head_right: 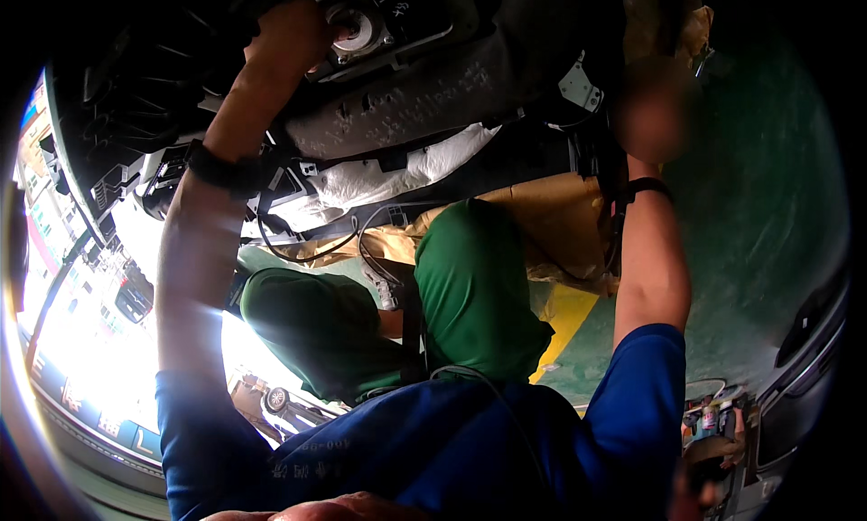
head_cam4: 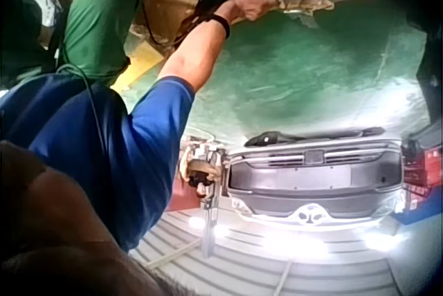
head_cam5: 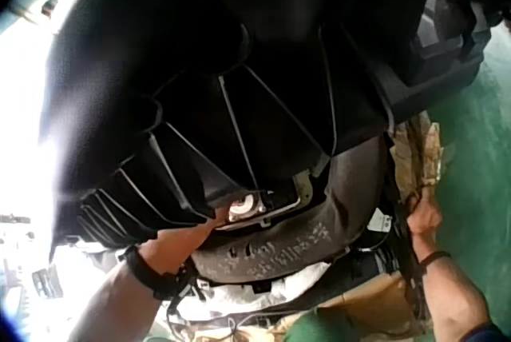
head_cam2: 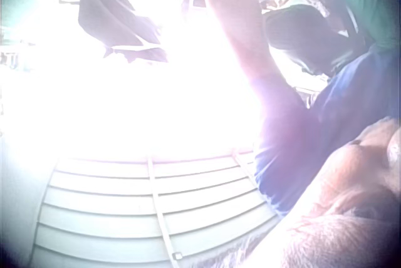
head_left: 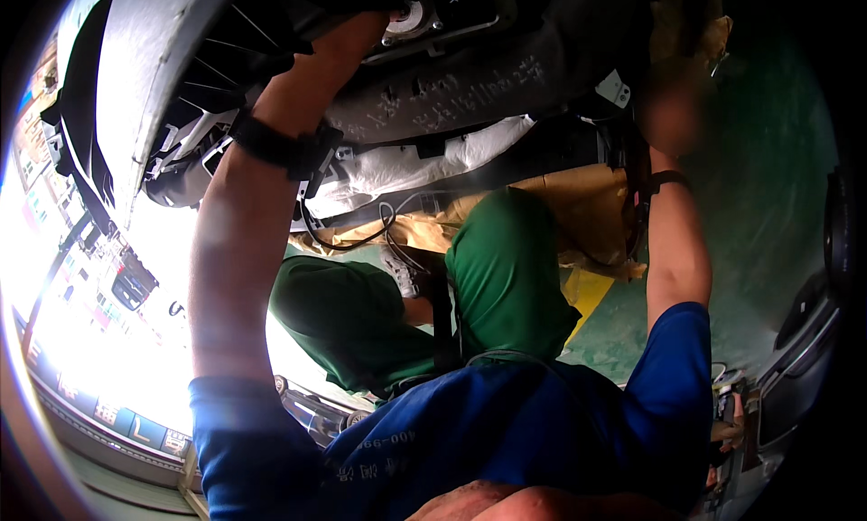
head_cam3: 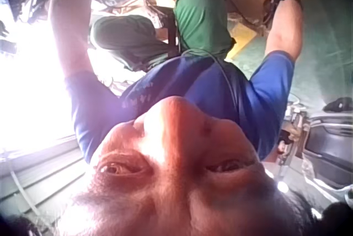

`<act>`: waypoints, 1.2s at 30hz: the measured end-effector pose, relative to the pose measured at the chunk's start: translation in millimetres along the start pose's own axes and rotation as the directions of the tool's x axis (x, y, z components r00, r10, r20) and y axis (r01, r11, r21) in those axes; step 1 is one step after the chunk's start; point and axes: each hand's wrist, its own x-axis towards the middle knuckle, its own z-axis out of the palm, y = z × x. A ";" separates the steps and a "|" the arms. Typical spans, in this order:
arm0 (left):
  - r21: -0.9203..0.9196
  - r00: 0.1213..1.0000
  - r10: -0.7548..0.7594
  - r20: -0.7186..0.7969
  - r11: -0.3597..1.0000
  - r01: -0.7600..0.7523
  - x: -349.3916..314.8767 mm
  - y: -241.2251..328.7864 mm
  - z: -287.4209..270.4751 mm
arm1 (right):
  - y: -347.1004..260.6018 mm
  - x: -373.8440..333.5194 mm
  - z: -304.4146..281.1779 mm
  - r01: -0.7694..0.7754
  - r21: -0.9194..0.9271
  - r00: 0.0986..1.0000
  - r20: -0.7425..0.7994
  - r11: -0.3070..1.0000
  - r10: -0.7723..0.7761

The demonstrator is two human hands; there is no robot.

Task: The person attaches components to a large black plastic car part by hand and using a screwdriver while kneeling on a workshop floor.

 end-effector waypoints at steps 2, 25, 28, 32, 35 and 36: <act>-0.059 0.945 -0.219 0.242 0.969 0.240 9.8 12.2 -10.2 | -1.9 0.2 -4.0 -0.078 0.129 0.996 0.048 0.989 0.073; 0.284 0.386 0.604 -0.697 0.727 -0.625 37.0 -89.5 121.4 | 6.3 -7.7 13.9 -0.008 0.338 1.000 -0.025 0.941 0.018; 0.767 0.003 0.773 -0.635 0.631 -0.112 39.5 -101.0 124.9 | -1.6 1.5 8.4 0.150 -0.181 0.977 -0.123 0.972 -0.174; 0.480 0.111 0.632 -0.767 0.681 -0.553 38.9 -97.1 95.7 | 7.5 0.5 20.3 0.138 -0.222 0.953 -0.237 0.965 -0.191; 0.392 0.205 0.574 -0.793 0.738 -0.550 33.8 -116.3 112.0 | -3.3 -4.6 9.9 0.167 -0.277 0.973 -0.106 0.946 -0.203; -0.298 0.634 0.420 -0.650 0.627 -0.720 4.3 -104.6 95.7 | 3.2 -7.1 12.9 0.128 -0.050 0.975 -0.176 0.990 -0.135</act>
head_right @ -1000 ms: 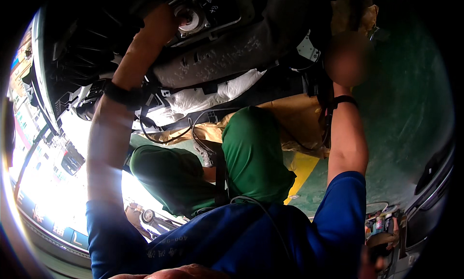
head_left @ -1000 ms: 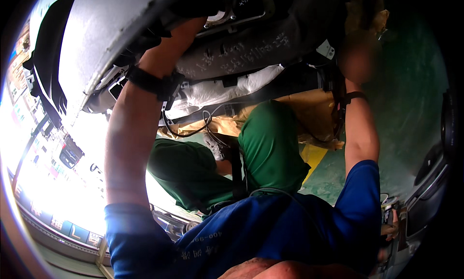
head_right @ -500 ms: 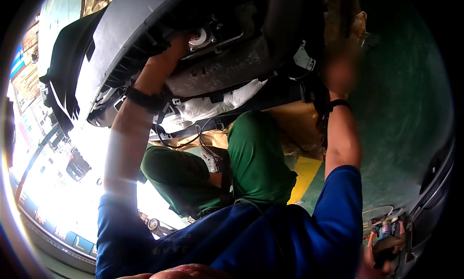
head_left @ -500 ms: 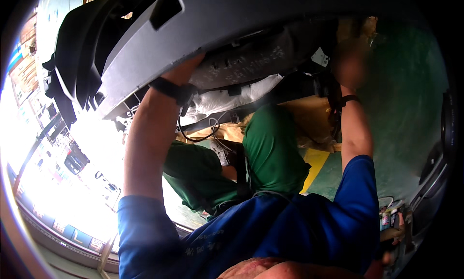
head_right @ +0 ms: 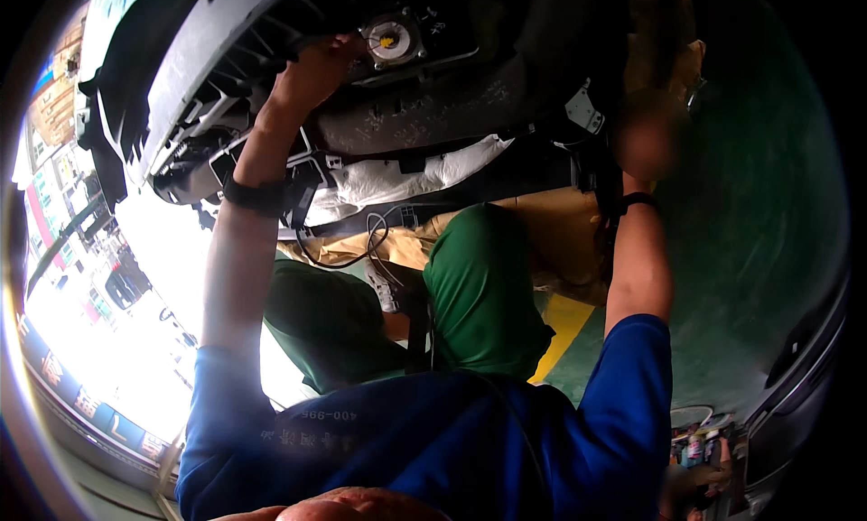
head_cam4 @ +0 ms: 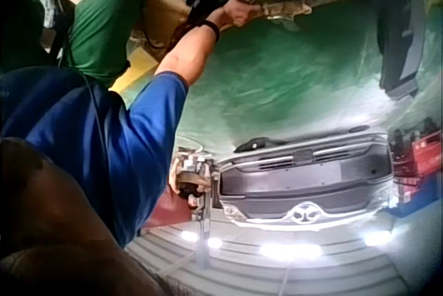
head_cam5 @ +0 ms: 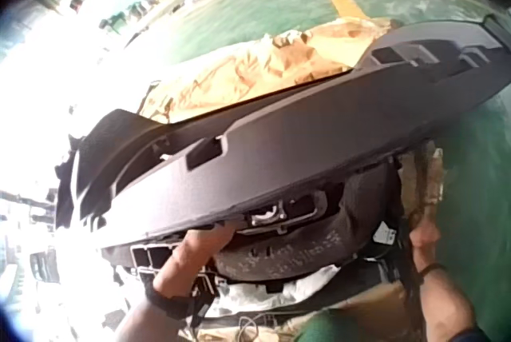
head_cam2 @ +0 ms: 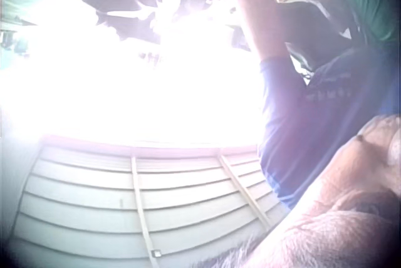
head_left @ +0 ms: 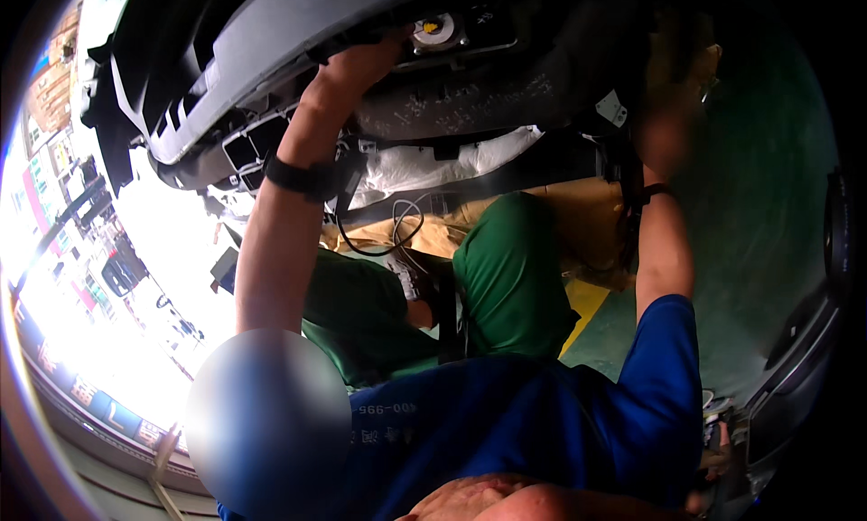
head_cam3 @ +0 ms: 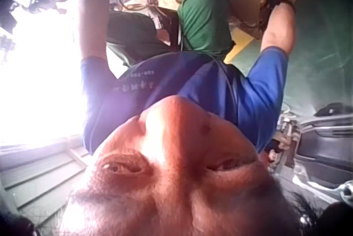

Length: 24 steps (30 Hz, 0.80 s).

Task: The person attaches components to a large black plastic car part by hand and using a screwdriver while kneeling on a workshop floor.

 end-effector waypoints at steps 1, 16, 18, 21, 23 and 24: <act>-0.001 1.000 -0.010 -0.005 1.000 0.010 -9.3 16.7 -12.8 | 0.4 1.3 2.1 -0.034 0.118 0.999 -0.032 0.992 0.038; -0.477 0.895 -0.445 0.009 0.785 0.395 -64.0 52.2 12.8 | 15.5 -0.6 38.0 0.041 0.029 0.994 0.099 0.999 -0.044; -0.256 0.944 -0.315 -0.103 0.925 0.281 -75.8 61.3 -0.9 | 15.2 -11.8 43.8 -0.012 0.167 1.000 0.012 0.986 0.010; -0.413 0.889 -0.458 0.013 0.807 0.422 -97.2 65.2 -30.3 | 14.6 -16.6 52.2 -0.054 0.326 0.993 -0.085 0.944 0.086; -0.406 0.877 -0.479 0.040 0.794 0.453 -104.5 62.7 -41.9 | 17.3 -17.0 59.3 -0.062 0.341 0.989 -0.105 0.938 0.103; -0.371 0.896 -0.444 0.015 0.829 0.418 -106.7 56.9 -41.3 | 21.5 -15.2 64.5 -0.011 0.106 0.999 -0.048 0.994 0.016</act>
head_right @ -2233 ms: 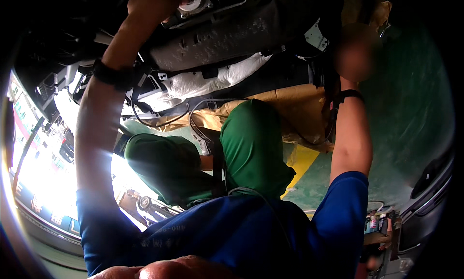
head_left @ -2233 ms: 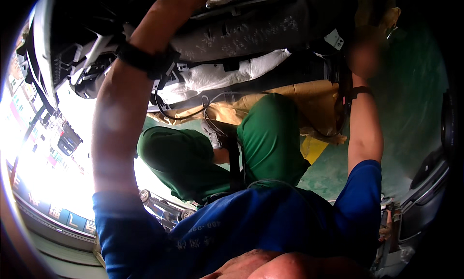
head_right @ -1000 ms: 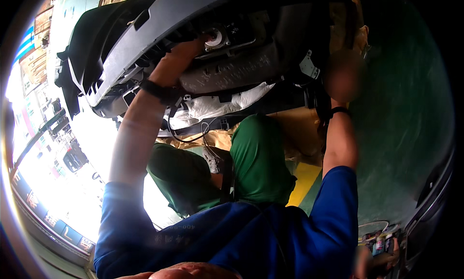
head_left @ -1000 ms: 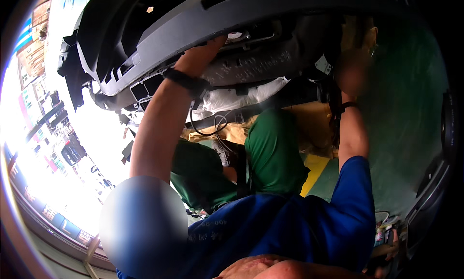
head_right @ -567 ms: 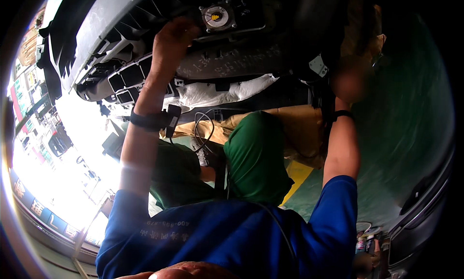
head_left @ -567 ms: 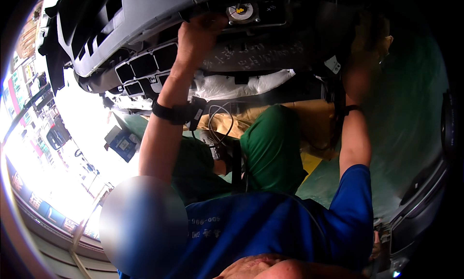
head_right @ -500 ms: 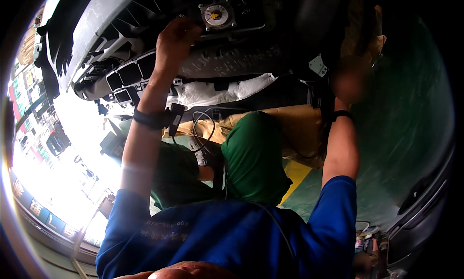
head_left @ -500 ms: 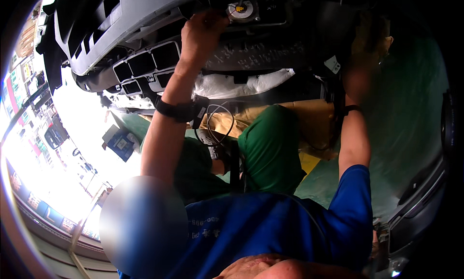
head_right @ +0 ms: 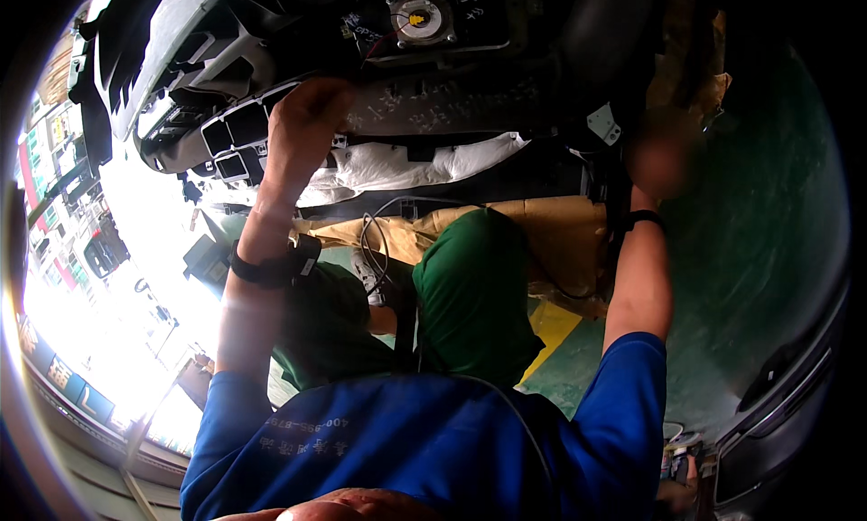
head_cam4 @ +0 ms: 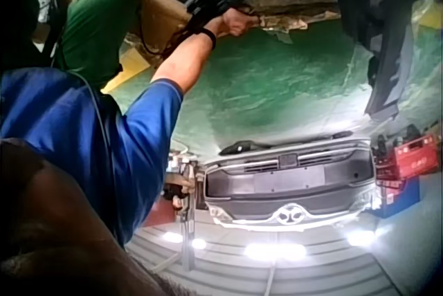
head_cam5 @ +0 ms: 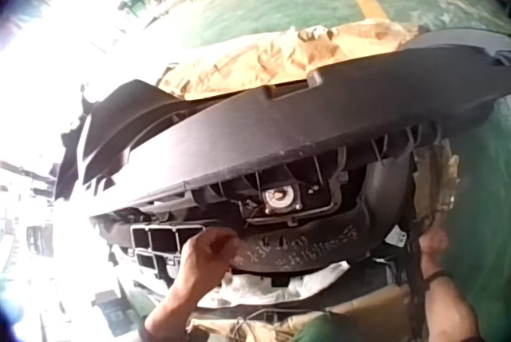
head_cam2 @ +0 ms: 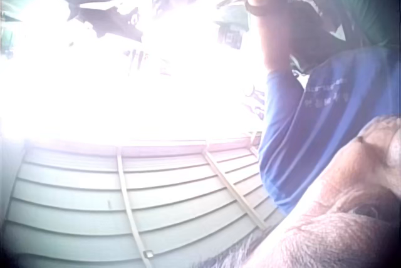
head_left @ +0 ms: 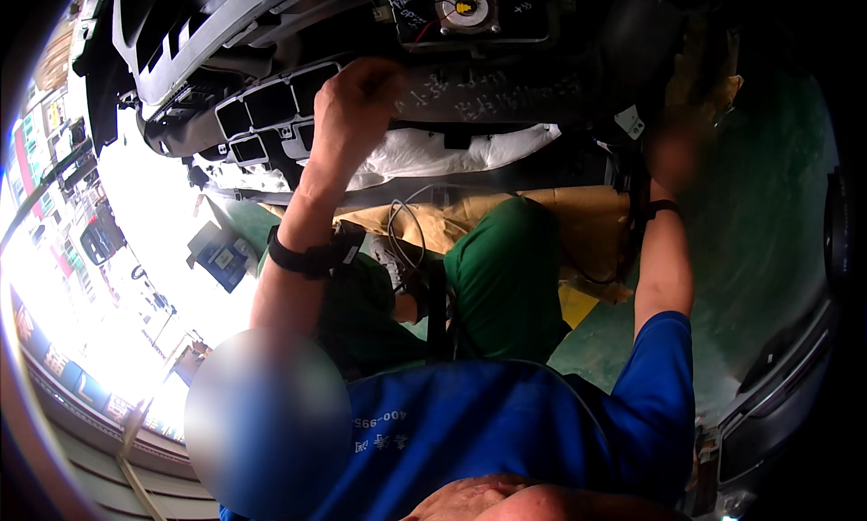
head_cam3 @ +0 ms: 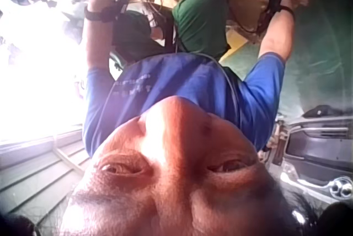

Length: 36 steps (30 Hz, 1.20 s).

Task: The person attaches components to a large black plastic car part by hand and using a screwdriver while kneeling on a workshop floor.

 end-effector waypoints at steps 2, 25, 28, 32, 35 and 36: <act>0.037 0.999 0.050 -0.004 0.998 -0.049 8.9 -1.4 2.4 | 6.3 -3.4 6.1 0.077 -0.236 0.995 0.085 0.969 -0.058; 0.135 0.950 0.208 -0.231 0.974 -0.180 58.3 23.3 19.2 | -7.9 4.8 -13.2 0.159 -0.440 0.978 0.195 0.884 -0.079; 0.006 0.975 0.143 -0.170 0.990 -0.144 60.5 0.2 25.4 | -20.7 13.1 -22.5 -0.157 0.179 0.979 0.160 0.971 0.129; -0.116 0.980 0.199 -0.021 0.973 -0.201 58.5 15.7 48.4 | -0.6 -1.7 -4.6 -0.072 0.259 0.995 -0.042 0.963 0.086; -0.065 0.957 0.284 -0.061 0.955 -0.288 61.4 8.1 65.9 | -5.8 0.5 -6.1 -0.087 0.332 0.993 -0.043 0.939 0.107; 0.014 0.951 0.303 -0.068 0.953 -0.303 58.8 10.2 70.7 | -6.2 0.6 -6.8 -0.130 0.331 0.991 0.018 0.935 0.131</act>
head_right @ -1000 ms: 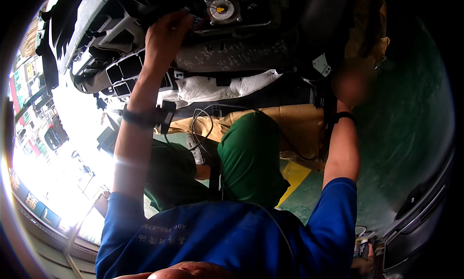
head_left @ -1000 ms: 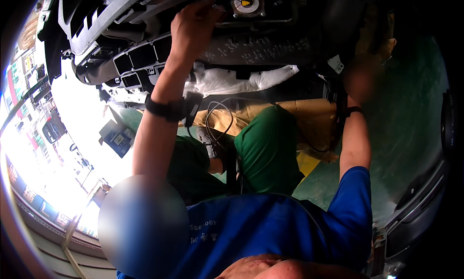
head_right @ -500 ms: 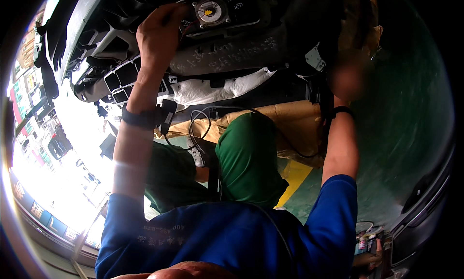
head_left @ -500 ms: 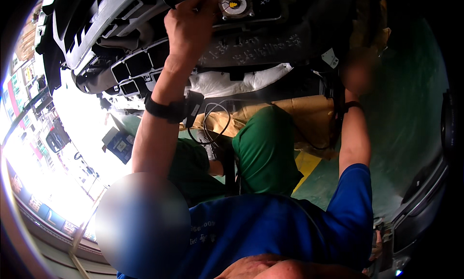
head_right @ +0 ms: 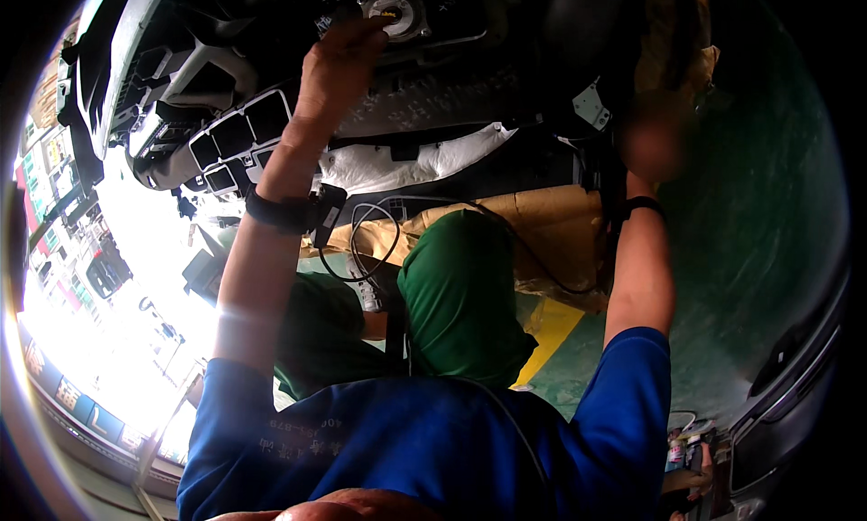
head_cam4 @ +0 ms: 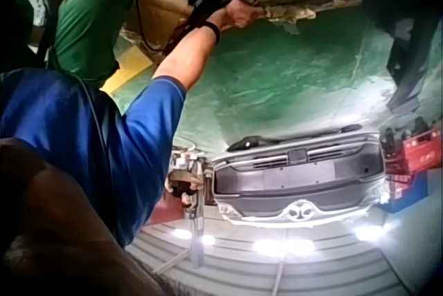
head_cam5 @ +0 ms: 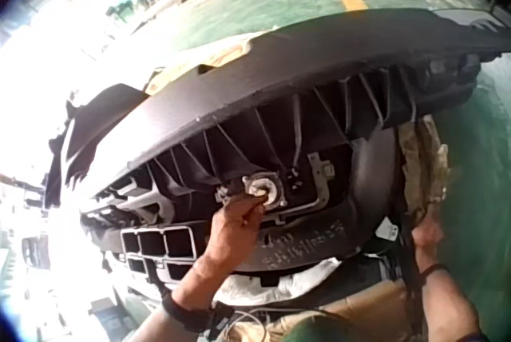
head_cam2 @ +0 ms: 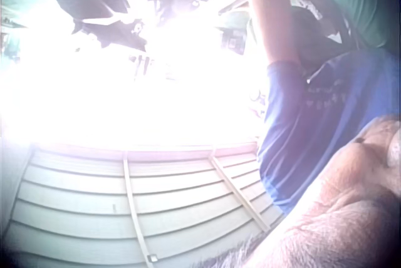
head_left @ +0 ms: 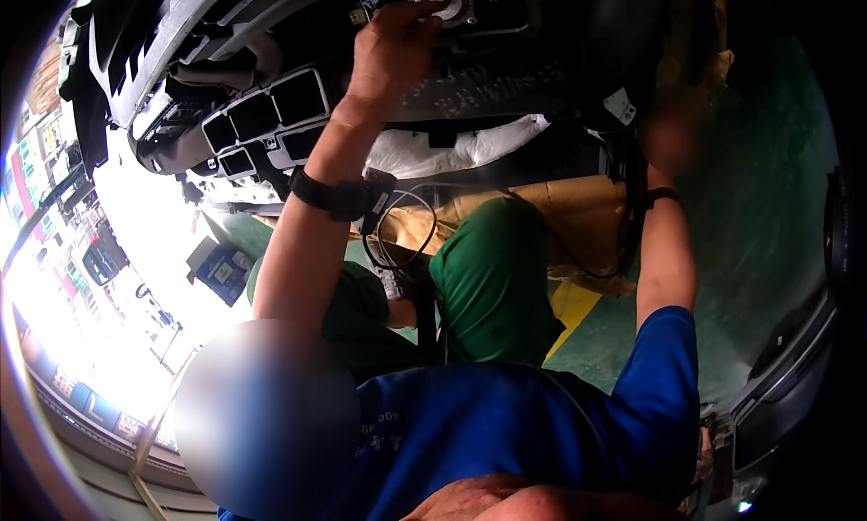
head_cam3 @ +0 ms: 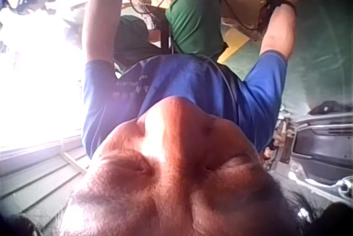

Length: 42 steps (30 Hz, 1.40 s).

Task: The person attaches components to a large black plastic car part by hand and using a screwdriver while kneeling on a workshop floor.

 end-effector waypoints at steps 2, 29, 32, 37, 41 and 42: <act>0.024 0.998 0.063 -0.021 0.998 -0.062 -3.9 -0.6 6.8 | -0.9 0.2 -0.6 -0.044 -0.001 0.998 0.049 0.999 0.044; 0.060 0.824 -0.529 0.205 0.847 0.529 -5.6 -39.4 -83.1 | 24.0 -2.0 21.6 0.183 -0.482 0.973 -0.037 0.857 -0.229; 0.252 0.985 -0.118 -0.124 0.957 0.146 9.6 -55.4 -74.5 | 3.4 4.2 10.6 0.127 -0.176 0.977 -0.146 0.976 -0.154; 0.207 0.996 0.037 0.077 0.977 -0.052 37.8 -3.1 -31.1 | -0.4 7.8 11.7 0.214 -0.573 0.976 0.086 0.791 -0.202; 0.568 0.961 -0.073 0.266 0.817 -0.095 68.3 43.7 -11.2 | 31.5 -3.8 34.2 0.275 -0.827 0.959 0.202 0.490 -0.197; 0.618 0.963 -0.110 0.246 0.783 -0.069 69.4 49.5 -9.0 | 37.1 -7.2 39.0 0.185 -0.706 0.983 0.145 0.684 -0.116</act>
